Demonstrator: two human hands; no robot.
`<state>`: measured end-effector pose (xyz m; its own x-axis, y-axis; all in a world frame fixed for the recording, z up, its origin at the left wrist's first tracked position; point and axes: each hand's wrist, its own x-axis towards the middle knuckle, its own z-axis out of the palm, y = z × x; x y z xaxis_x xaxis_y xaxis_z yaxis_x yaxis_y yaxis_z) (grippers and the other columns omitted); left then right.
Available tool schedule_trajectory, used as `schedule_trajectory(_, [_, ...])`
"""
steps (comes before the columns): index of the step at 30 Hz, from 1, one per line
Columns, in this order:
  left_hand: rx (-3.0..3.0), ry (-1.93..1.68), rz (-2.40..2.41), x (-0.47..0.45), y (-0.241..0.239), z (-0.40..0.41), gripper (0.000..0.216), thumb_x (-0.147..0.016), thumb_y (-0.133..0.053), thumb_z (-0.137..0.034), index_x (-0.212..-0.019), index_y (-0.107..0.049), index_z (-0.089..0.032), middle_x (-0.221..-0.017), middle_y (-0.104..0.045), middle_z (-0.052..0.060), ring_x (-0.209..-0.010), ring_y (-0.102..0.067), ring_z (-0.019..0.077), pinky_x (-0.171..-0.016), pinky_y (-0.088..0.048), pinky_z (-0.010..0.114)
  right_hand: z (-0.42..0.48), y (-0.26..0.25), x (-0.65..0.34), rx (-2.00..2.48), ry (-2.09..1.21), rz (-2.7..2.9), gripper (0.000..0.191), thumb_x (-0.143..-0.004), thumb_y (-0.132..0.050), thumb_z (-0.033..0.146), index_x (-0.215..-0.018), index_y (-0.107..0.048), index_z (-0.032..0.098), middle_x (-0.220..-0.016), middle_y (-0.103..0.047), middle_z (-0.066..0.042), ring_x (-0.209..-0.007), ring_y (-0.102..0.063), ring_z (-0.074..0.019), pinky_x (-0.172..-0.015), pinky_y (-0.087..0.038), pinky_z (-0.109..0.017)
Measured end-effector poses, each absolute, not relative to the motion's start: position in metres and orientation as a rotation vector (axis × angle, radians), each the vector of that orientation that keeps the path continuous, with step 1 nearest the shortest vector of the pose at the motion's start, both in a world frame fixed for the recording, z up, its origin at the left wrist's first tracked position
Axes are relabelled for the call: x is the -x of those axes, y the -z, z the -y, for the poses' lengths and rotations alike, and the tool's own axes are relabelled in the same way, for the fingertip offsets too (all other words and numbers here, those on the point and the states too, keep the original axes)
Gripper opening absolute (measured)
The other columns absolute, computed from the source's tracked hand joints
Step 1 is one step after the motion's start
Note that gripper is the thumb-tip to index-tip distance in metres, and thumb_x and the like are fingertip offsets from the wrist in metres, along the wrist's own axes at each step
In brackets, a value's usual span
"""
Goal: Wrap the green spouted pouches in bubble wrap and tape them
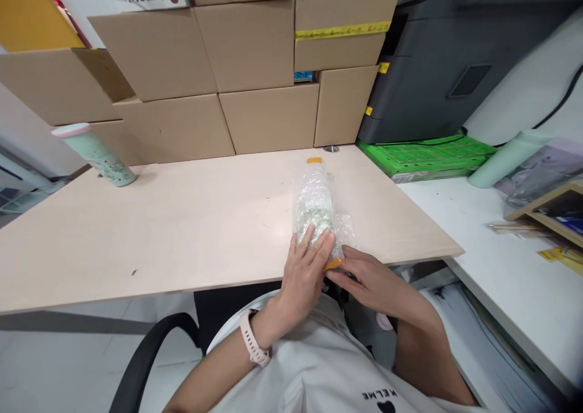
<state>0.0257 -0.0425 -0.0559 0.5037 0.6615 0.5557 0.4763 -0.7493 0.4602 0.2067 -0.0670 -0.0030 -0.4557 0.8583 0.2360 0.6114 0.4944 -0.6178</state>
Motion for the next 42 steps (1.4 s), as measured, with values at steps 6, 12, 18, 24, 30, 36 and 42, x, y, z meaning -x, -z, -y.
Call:
schedule_trajectory(6, [-2.625, -0.889, -1.034, -0.039, 0.055, 0.046, 0.078, -0.094, -0.051, -0.015, -0.159, -0.011, -0.034, -0.155, -0.044, 0.007, -0.15, -0.029, 0.0373, -0.117, -0.015, 0.074, 0.074, -0.005, -0.232, 1.3, -0.502, 2.163, 0.028, -0.098, -0.048, 0.036, -0.08, -0.069, 0.032, -0.078, -0.071, -0.003, -0.073, -0.066, -0.0238, -0.065, -0.051, -0.038])
schedule_trajectory(12, [-2.613, -0.892, -0.95, -0.037, 0.057, 0.043, 0.07, -0.095, -0.056, -0.022, -0.156, -0.025, -0.037, -0.154, -0.046, 0.005, -0.15, -0.028, 0.0364, -0.12, -0.012, 0.072, 0.071, 0.006, -0.251, 1.655, -0.145, 1.943, 0.026, -0.098, -0.046, 0.037, -0.081, -0.064, 0.031, -0.075, -0.07, -0.002, -0.066, -0.064, -0.0242, -0.056, -0.042, -0.037])
schedule_trajectory(18, [-2.897, -0.867, -1.124, -0.038, 0.06, 0.044, 0.062, -0.096, -0.056, -0.021, -0.153, -0.033, -0.027, -0.149, -0.053, 0.007, -0.145, -0.039, 0.0335, -0.118, -0.034, 0.064, 0.051, 0.02, -0.24, 1.613, -0.207, 1.948, 0.032, -0.099, -0.041, 0.036, -0.076, -0.063, 0.029, -0.078, -0.068, -0.005, -0.073, -0.065, -0.0253, -0.063, -0.047, -0.039])
schedule_trajectory(24, [-3.071, -0.908, -1.234, -0.042, 0.059, 0.047, 0.049, -0.097, -0.056, -0.028, -0.144, -0.046, -0.021, -0.147, -0.054, 0.006, -0.14, -0.047, 0.0328, -0.111, -0.045, 0.059, 0.053, 0.022, -0.243, 1.55, -0.599, 1.814, 0.022, -0.092, -0.052, 0.045, -0.108, -0.064, 0.034, -0.086, -0.069, -0.003, -0.07, -0.066, -0.0246, -0.068, -0.054, -0.044])
schedule_trajectory(30, [-3.07, -1.078, -1.193, -0.041, 0.06, 0.044, 0.039, -0.097, -0.052, -0.025, -0.135, -0.055, -0.017, -0.138, -0.063, 0.007, -0.132, -0.056, 0.0324, -0.107, -0.049, 0.057, 0.059, 0.024, -0.25, 1.323, -0.894, 1.887, 0.061, -0.081, -0.071, 0.041, -0.137, -0.047, 0.047, -0.14, -0.051, -0.002, -0.081, -0.065, -0.0211, -0.072, -0.059, -0.042])
schedule_trajectory(36, [-3.082, -1.162, -1.248, -0.044, 0.057, 0.047, 0.032, -0.098, -0.048, -0.024, -0.127, -0.06, -0.017, -0.131, -0.067, 0.006, -0.126, -0.06, 0.0293, -0.102, -0.052, 0.051, 0.054, 0.02, -0.237, 1.106, -1.102, 1.653, 0.046, -0.083, -0.07, 0.038, -0.128, -0.059, 0.043, -0.121, -0.056, -0.004, -0.079, -0.058, -0.0177, -0.078, -0.059, -0.037])
schedule_trajectory(42, [-2.988, -1.365, -1.393, -0.062, 0.062, 0.045, 0.022, -0.095, -0.053, -0.031, -0.108, -0.065, -0.016, -0.109, -0.074, 0.009, -0.113, -0.067, 0.03, -0.095, -0.054, 0.047, 0.052, 0.019, -0.22, 1.048, -1.217, 1.567, 0.032, -0.089, -0.063, 0.045, -0.119, -0.067, 0.035, -0.111, -0.065, -0.004, -0.095, -0.065, -0.0208, -0.089, -0.057, -0.037])
